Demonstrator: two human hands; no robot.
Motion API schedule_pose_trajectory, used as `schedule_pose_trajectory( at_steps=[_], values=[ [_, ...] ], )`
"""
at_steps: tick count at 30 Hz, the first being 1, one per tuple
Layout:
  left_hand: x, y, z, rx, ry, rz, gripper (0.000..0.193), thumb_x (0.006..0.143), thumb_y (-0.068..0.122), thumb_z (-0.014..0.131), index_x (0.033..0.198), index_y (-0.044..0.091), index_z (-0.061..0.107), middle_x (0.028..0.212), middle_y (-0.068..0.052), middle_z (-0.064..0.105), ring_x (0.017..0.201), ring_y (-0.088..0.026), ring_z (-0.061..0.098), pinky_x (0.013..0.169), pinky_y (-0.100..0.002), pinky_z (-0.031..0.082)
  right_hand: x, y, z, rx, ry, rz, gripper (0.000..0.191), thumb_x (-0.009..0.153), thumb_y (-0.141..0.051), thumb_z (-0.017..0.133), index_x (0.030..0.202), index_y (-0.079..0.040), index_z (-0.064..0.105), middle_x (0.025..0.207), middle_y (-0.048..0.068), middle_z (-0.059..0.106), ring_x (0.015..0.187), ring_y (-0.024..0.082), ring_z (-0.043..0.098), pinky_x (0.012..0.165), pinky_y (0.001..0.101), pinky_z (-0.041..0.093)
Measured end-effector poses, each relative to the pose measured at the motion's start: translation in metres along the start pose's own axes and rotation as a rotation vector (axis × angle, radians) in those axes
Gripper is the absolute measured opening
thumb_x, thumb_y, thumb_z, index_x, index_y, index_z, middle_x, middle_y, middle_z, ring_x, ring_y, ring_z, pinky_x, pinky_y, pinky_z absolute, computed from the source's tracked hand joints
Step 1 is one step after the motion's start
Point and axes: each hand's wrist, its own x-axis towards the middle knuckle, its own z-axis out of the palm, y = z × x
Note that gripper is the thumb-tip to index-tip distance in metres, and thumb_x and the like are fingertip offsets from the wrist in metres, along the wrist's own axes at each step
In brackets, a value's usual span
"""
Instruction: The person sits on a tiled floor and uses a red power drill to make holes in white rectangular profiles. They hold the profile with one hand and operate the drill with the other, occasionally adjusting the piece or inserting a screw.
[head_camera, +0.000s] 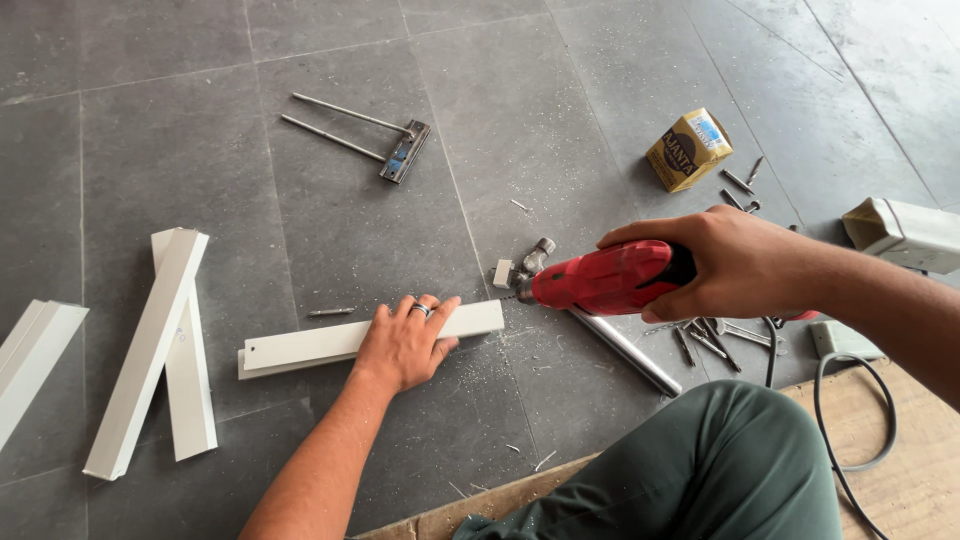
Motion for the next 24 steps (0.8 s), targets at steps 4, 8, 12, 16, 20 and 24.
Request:
schedule_pose_trajectory(
  at_steps=[4,8,12,16,20,24],
  values=[
    [0.004,0.006,-0.008,0.016,-0.043,-0.047,0.064,0.095,0.066,0.045,0.147,0.03,0.042,0.132,-0.001,0.055,0.118,-0.02,0.054,0.088,-0.043,0.045,0.003,-0.003,0.0,0.0,-0.014,-0.011,0.085,0.068,-0.035,0.088,0.146,-0.029,0.055,0.104,0.007,0.081,0.086,0.021,0.082,0.092,0.0361,0.063],
    [0.007,0.004,-0.006,0.002,-0.011,-0.054,0.062,0.094,0.066,0.046,0.144,0.029,0.045,0.129,0.0,0.056,0.115,-0.019,0.055,0.086,-0.043,0.045,0.011,-0.01,0.003,-0.047,-0.058,0.016,0.084,0.07,-0.035,0.087,0.146,-0.029,0.054,0.102,0.007,0.08,0.083,0.021,0.082,0.09,0.0348,0.064],
    [0.008,0.0,0.0,0.029,-0.02,-0.066,0.063,0.094,0.067,0.048,0.142,0.026,0.047,0.128,-0.001,0.057,0.113,-0.018,0.055,0.084,-0.041,0.046,0.017,-0.017,0.002,-0.074,-0.067,0.015,0.084,0.07,-0.037,0.087,0.146,-0.028,0.054,0.105,0.006,0.08,0.081,0.021,0.081,0.088,0.034,0.064],
    [0.008,-0.002,0.006,0.044,0.017,-0.064,0.065,0.092,0.069,0.05,0.136,0.021,0.051,0.127,-0.002,0.058,0.113,-0.018,0.056,0.083,-0.04,0.046,0.021,-0.031,0.0,-0.095,-0.004,-0.064,0.082,0.068,-0.038,0.089,0.142,-0.025,0.059,0.103,0.009,0.079,0.083,0.021,0.078,0.085,0.0366,0.061],
    [0.009,-0.006,0.01,0.05,0.036,-0.059,0.066,0.091,0.07,0.051,0.132,0.018,0.053,0.127,-0.003,0.059,0.113,-0.019,0.057,0.081,-0.04,0.046,0.035,-0.059,-0.002,-0.045,-0.098,0.184,0.074,0.072,-0.04,0.086,0.14,-0.028,0.061,0.099,0.008,0.079,0.076,0.022,0.078,0.079,0.0375,0.063],
    [0.007,-0.01,0.016,0.068,0.042,-0.047,0.067,0.092,0.07,0.05,0.131,0.017,0.054,0.128,-0.003,0.059,0.111,-0.018,0.058,0.08,-0.039,0.047,0.042,-0.084,-0.006,-0.117,-0.117,0.178,0.071,0.072,-0.036,0.086,0.137,-0.026,0.059,0.097,0.01,0.079,0.073,0.022,0.078,0.075,0.0369,0.064]
  ],
)
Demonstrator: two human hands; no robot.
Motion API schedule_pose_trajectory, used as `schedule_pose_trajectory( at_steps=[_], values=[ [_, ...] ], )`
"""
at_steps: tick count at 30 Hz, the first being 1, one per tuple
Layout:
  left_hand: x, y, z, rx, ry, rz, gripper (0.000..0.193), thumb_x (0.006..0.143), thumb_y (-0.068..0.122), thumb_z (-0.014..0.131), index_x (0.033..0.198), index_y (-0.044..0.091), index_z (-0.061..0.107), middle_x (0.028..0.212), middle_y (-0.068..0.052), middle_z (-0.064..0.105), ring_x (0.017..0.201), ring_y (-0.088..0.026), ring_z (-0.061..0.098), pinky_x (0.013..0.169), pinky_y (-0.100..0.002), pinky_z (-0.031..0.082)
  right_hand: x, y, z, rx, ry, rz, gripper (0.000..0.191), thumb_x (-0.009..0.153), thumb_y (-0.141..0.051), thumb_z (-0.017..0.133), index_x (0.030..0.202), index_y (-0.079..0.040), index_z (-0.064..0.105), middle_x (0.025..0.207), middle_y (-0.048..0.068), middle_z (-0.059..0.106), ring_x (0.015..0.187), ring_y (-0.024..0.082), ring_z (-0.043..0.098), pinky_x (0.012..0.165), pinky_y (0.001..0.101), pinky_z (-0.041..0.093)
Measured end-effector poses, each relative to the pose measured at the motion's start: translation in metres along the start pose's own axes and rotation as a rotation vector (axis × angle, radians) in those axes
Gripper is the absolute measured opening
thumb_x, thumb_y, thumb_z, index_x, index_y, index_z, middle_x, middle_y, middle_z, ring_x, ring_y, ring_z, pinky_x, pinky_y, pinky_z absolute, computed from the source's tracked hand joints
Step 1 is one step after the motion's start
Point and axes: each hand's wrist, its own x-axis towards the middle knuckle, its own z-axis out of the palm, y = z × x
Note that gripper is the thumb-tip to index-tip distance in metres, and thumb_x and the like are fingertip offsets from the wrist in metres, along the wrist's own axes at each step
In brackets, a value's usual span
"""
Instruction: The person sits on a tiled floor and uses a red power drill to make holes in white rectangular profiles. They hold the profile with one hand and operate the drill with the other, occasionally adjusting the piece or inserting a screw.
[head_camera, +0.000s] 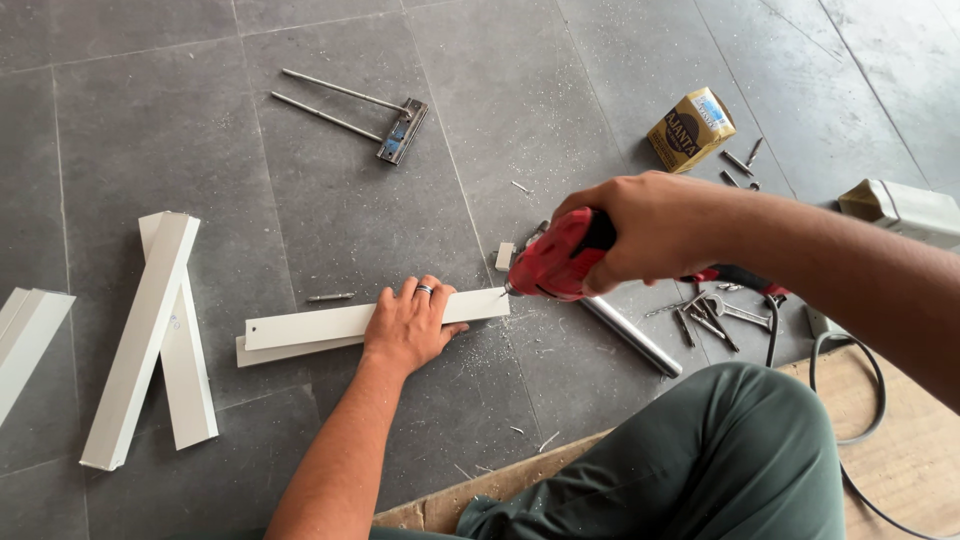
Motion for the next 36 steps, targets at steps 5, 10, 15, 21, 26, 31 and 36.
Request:
schedule_pose_trajectory(
  at_steps=[5,10,15,21,26,31,36],
  values=[
    [-0.004,-0.005,0.002,0.0,0.048,0.007,0.064,0.092,0.07,0.049,0.129,0.018,0.055,0.126,-0.002,0.061,0.11,-0.017,0.058,0.08,-0.039,0.047,-0.001,-0.019,-0.004,-0.008,-0.017,0.084,0.068,0.073,-0.033,0.083,0.137,-0.025,0.06,0.096,0.012,0.08,0.075,0.025,0.078,0.074,0.0388,0.065],
    [-0.005,-0.008,-0.002,0.016,0.034,0.014,0.065,0.093,0.07,0.048,0.131,0.017,0.054,0.126,-0.004,0.061,0.108,-0.017,0.059,0.078,-0.038,0.047,-0.002,-0.024,-0.003,-0.175,0.082,-0.06,0.074,0.064,-0.036,0.084,0.134,-0.028,0.063,0.101,0.008,0.078,0.088,0.025,0.076,0.084,0.0384,0.06],
    [-0.007,-0.009,-0.004,0.029,-0.002,0.017,0.066,0.095,0.07,0.044,0.133,0.017,0.054,0.128,-0.004,0.061,0.108,-0.017,0.059,0.078,-0.037,0.047,-0.001,-0.03,-0.004,-0.243,0.083,-0.076,0.073,0.061,-0.036,0.084,0.131,-0.029,0.065,0.102,0.007,0.079,0.09,0.025,0.077,0.084,0.0376,0.061],
    [-0.008,-0.011,-0.005,0.042,0.026,0.02,0.066,0.094,0.07,0.044,0.133,0.018,0.054,0.128,-0.003,0.06,0.108,-0.016,0.059,0.079,-0.037,0.047,-0.002,-0.036,-0.007,-0.301,0.092,-0.134,0.072,0.063,-0.039,0.085,0.132,-0.031,0.065,0.099,0.005,0.079,0.085,0.023,0.078,0.082,0.037,0.06],
    [-0.009,-0.012,-0.007,0.026,-0.006,0.015,0.066,0.095,0.07,0.044,0.134,0.017,0.053,0.128,-0.003,0.059,0.109,-0.016,0.058,0.079,-0.037,0.047,0.002,-0.038,-0.01,-0.388,0.071,-0.147,0.072,0.064,-0.037,0.081,0.134,-0.032,0.063,0.095,0.005,0.08,0.081,0.022,0.079,0.078,0.0345,0.062],
    [-0.009,-0.012,-0.007,0.021,0.013,0.01,0.066,0.093,0.07,0.046,0.132,0.017,0.053,0.128,-0.002,0.059,0.109,-0.017,0.058,0.08,-0.038,0.047,0.006,-0.038,-0.012,-0.415,0.06,-0.171,0.071,0.065,-0.035,0.08,0.134,-0.032,0.063,0.095,0.004,0.08,0.08,0.021,0.078,0.076,0.0338,0.061],
    [-0.01,-0.011,-0.007,0.016,0.015,0.012,0.065,0.094,0.069,0.047,0.132,0.017,0.053,0.126,-0.002,0.059,0.109,-0.017,0.058,0.08,-0.038,0.047,0.009,-0.039,-0.016,-0.404,0.066,-0.23,0.077,0.063,-0.031,0.081,0.138,-0.029,0.063,0.095,0.006,0.079,0.08,0.021,0.078,0.075,0.0324,0.06]
  ],
)
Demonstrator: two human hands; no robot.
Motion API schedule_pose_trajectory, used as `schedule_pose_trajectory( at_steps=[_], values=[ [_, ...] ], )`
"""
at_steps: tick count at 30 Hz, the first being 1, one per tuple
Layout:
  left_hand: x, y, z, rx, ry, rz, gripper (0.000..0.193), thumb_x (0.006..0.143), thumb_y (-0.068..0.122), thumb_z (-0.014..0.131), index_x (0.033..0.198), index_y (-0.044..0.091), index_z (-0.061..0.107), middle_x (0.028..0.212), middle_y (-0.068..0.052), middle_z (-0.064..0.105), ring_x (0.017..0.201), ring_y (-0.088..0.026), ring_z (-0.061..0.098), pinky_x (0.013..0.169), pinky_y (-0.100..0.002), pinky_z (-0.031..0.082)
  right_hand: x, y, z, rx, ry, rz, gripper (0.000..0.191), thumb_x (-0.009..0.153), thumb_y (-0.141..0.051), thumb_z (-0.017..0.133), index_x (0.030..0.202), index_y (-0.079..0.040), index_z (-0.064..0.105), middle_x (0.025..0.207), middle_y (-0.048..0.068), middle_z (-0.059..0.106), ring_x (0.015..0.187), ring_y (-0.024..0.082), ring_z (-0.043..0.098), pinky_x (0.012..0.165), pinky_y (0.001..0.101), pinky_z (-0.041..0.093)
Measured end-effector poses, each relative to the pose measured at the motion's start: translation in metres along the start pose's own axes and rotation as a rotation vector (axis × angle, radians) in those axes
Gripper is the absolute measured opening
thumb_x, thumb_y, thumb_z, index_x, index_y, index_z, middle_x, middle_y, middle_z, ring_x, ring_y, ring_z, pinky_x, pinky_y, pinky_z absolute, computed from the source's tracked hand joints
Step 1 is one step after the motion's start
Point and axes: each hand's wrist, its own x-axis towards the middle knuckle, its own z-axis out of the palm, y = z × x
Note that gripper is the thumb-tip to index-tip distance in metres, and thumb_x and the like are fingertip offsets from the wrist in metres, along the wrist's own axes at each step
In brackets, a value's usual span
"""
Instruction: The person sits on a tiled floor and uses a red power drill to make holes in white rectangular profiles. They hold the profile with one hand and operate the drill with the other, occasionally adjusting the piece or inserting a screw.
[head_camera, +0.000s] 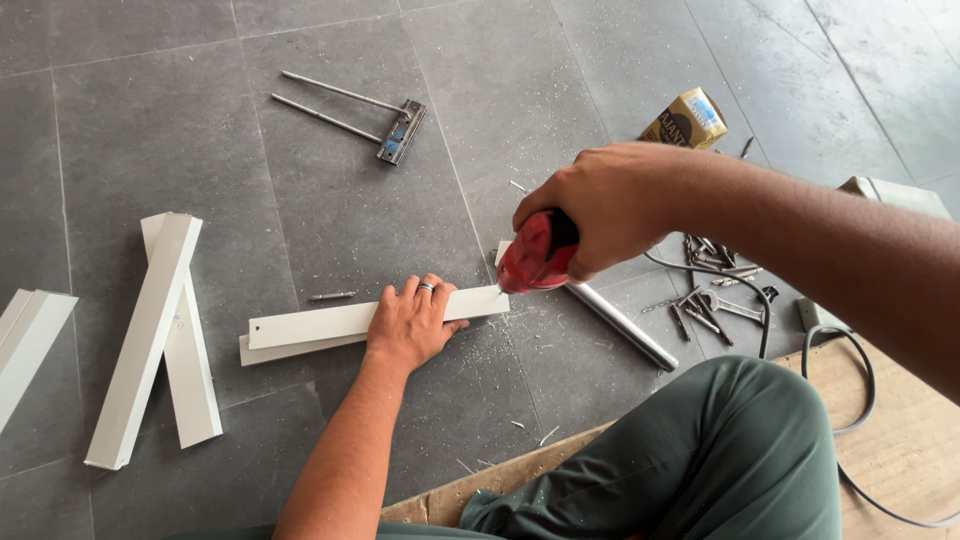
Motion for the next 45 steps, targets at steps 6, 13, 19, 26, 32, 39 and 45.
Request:
schedule_pose_trajectory(
  at_steps=[6,13,19,26,32,39,45],
  values=[
    [0.0,-0.001,-0.001,0.002,-0.029,-0.005,0.065,0.094,0.069,0.047,0.133,0.018,0.052,0.127,-0.002,0.059,0.109,-0.017,0.058,0.08,-0.038,0.046,0.0,-0.003,-0.002,-0.041,-0.043,-0.005,0.069,0.067,-0.031,0.079,0.133,-0.029,0.063,0.094,0.005,0.079,0.08,0.021,0.078,0.073,0.0343,0.061],
    [0.003,-0.002,0.001,0.021,-0.055,0.001,0.066,0.096,0.07,0.042,0.135,0.018,0.051,0.127,-0.001,0.058,0.109,-0.016,0.057,0.08,-0.037,0.045,0.009,0.0,-0.005,-0.051,-0.056,-0.042,0.067,0.067,-0.029,0.079,0.132,-0.029,0.064,0.095,0.004,0.079,0.081,0.021,0.077,0.075,0.0345,0.061],
    [0.004,-0.003,0.001,0.011,-0.062,-0.003,0.064,0.096,0.069,0.042,0.135,0.019,0.051,0.128,-0.001,0.057,0.108,-0.016,0.057,0.079,-0.037,0.045,0.013,0.007,-0.004,0.028,-0.036,-0.026,0.07,0.063,-0.027,0.081,0.132,-0.028,0.064,0.096,0.005,0.08,0.084,0.021,0.078,0.081,0.034,0.061],
    [0.005,-0.002,-0.003,0.021,-0.05,0.006,0.065,0.095,0.069,0.044,0.135,0.018,0.051,0.129,-0.002,0.058,0.108,-0.016,0.058,0.079,-0.037,0.046,0.009,0.007,-0.002,-0.013,-0.031,-0.032,0.068,0.066,-0.031,0.081,0.132,-0.027,0.064,0.097,0.006,0.079,0.084,0.023,0.078,0.08,0.0356,0.061],
    [0.003,-0.002,-0.004,0.01,-0.034,0.002,0.065,0.095,0.069,0.045,0.134,0.017,0.051,0.128,-0.002,0.058,0.109,-0.017,0.058,0.079,-0.038,0.046,0.01,0.005,-0.004,-0.009,-0.032,-0.032,0.071,0.064,-0.03,0.082,0.132,-0.029,0.064,0.099,0.003,0.079,0.087,0.021,0.077,0.081,0.0364,0.061],
    [0.003,-0.004,-0.004,-0.007,-0.041,-0.003,0.064,0.095,0.068,0.045,0.134,0.017,0.051,0.13,-0.003,0.058,0.108,-0.017,0.058,0.079,-0.038,0.047,0.013,0.005,-0.005,0.011,-0.014,-0.04,0.071,0.062,-0.029,0.082,0.131,-0.029,0.065,0.096,0.004,0.079,0.085,0.022,0.078,0.08,0.0356,0.06],
    [0.003,-0.003,-0.01,-0.007,-0.024,-0.001,0.065,0.094,0.069,0.046,0.133,0.016,0.051,0.13,-0.002,0.058,0.109,-0.018,0.058,0.08,-0.039,0.046,0.01,0.001,-0.008,-0.017,-0.036,-0.034,0.067,0.065,-0.03,0.081,0.131,-0.028,0.065,0.095,0.004,0.079,0.084,0.021,0.078,0.079,0.0355,0.061]
  ],
)
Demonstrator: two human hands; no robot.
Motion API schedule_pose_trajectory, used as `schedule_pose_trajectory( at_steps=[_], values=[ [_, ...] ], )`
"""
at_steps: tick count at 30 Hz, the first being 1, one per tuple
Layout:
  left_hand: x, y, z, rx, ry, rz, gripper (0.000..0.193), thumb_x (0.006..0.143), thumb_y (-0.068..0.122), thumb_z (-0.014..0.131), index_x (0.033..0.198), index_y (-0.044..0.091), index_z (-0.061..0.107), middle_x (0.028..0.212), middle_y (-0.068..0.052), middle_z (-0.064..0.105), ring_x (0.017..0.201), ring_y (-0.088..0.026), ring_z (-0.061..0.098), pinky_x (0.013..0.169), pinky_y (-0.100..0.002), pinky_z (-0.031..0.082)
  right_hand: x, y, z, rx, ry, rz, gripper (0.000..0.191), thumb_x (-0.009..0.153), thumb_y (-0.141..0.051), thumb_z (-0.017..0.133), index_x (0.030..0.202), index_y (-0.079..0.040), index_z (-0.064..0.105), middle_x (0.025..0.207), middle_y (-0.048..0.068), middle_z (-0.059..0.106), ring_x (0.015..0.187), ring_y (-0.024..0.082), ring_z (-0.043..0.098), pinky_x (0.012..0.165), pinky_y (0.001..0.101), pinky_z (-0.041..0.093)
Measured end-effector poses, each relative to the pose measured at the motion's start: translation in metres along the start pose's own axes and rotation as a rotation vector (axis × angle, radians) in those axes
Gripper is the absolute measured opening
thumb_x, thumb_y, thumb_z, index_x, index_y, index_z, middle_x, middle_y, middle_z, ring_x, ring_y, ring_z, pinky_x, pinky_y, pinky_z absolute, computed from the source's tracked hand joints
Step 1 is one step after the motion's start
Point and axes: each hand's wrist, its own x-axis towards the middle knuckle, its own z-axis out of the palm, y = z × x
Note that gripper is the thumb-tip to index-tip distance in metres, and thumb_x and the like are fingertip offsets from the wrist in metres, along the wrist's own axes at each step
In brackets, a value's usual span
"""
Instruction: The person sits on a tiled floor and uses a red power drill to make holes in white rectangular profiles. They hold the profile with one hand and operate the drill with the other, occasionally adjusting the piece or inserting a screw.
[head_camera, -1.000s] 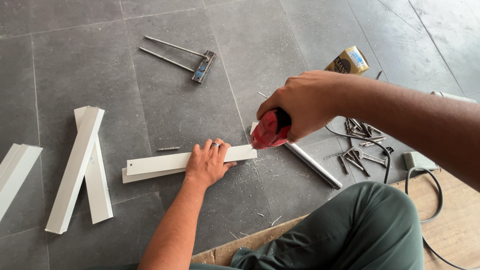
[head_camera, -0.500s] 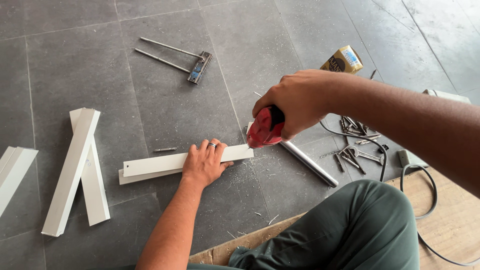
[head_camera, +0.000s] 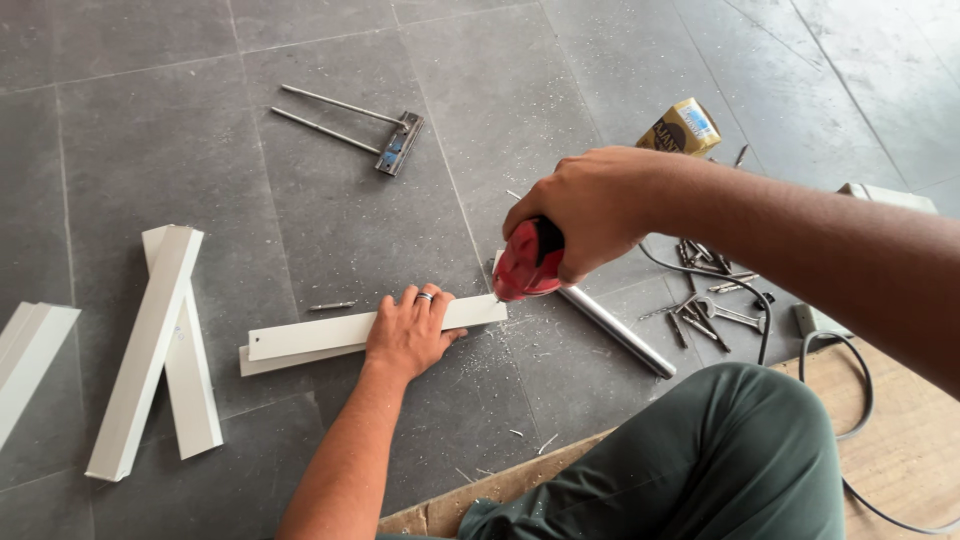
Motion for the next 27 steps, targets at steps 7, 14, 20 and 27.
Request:
schedule_pose_trajectory(
  at_steps=[7,14,20,27],
  values=[
    [-0.003,0.0,-0.004,-0.005,0.017,-0.002,0.065,0.094,0.069,0.047,0.132,0.017,0.052,0.13,-0.002,0.058,0.109,-0.017,0.058,0.08,-0.038,0.046,0.0,-0.004,0.001,-0.007,0.025,-0.007,0.067,0.064,-0.03,0.082,0.129,-0.028,0.066,0.096,0.004,0.079,0.085,0.022,0.077,0.08,0.0368,0.06],
    [-0.005,0.001,-0.011,-0.002,0.012,0.001,0.064,0.094,0.068,0.046,0.133,0.017,0.051,0.127,-0.002,0.059,0.107,-0.017,0.058,0.079,-0.038,0.046,0.0,-0.004,0.001,-0.013,0.017,0.004,0.069,0.063,-0.029,0.08,0.131,-0.028,0.065,0.095,0.005,0.079,0.083,0.021,0.079,0.08,0.0344,0.061],
    [-0.005,0.001,-0.013,-0.011,0.004,0.002,0.063,0.094,0.068,0.048,0.132,0.018,0.052,0.126,-0.001,0.059,0.106,-0.017,0.058,0.079,-0.039,0.046,-0.002,-0.006,-0.002,-0.026,0.034,-0.012,0.065,0.065,-0.031,0.081,0.128,-0.028,0.068,0.092,0.005,0.079,0.08,0.023,0.076,0.074,0.037,0.059],
    [-0.004,-0.001,-0.012,-0.006,0.012,0.002,0.064,0.095,0.068,0.047,0.132,0.017,0.052,0.125,-0.001,0.059,0.107,-0.017,0.058,0.079,-0.038,0.046,0.0,-0.006,-0.002,-0.04,0.016,-0.04,0.06,0.067,-0.031,0.08,0.125,-0.027,0.069,0.089,0.004,0.079,0.076,0.022,0.077,0.07,0.0351,0.06]
  ],
)
